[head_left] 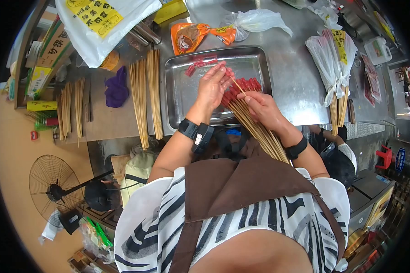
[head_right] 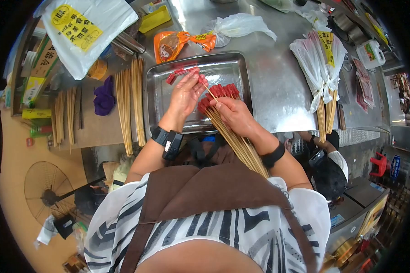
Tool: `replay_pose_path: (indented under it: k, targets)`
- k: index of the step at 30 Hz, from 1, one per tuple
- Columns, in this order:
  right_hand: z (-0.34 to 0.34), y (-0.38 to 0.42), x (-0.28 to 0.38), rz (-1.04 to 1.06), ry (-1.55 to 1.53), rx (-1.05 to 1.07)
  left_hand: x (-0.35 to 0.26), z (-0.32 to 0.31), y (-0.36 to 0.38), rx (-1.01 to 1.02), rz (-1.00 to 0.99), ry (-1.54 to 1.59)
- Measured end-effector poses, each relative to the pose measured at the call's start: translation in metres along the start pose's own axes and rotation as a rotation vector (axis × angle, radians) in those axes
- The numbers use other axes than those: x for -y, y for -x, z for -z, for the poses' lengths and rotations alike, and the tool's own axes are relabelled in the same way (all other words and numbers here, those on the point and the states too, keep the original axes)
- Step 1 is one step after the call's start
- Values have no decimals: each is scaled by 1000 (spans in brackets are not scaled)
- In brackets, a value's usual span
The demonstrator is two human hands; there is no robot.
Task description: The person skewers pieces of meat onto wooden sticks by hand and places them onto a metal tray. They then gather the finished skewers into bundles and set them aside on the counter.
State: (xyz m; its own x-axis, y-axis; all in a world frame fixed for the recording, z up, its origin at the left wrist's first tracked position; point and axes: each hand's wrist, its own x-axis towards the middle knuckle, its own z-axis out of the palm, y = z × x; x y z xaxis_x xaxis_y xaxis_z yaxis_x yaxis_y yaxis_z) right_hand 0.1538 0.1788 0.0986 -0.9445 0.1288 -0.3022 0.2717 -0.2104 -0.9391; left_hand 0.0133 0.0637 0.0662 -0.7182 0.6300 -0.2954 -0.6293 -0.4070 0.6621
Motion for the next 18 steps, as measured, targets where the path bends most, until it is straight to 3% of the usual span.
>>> replay_pose_path:
  k: [8,14,18]
  targets:
    - [5,-1,-5,-34,-25,-5,11,-12,5,-39,-53,-54]
    - [3,-2,-4,-15,10,-41,23,-26,2,-181,-84,-107]
    - [5,-1,-5,-34,-66,-52,29,-30,3,-241,-86,40]
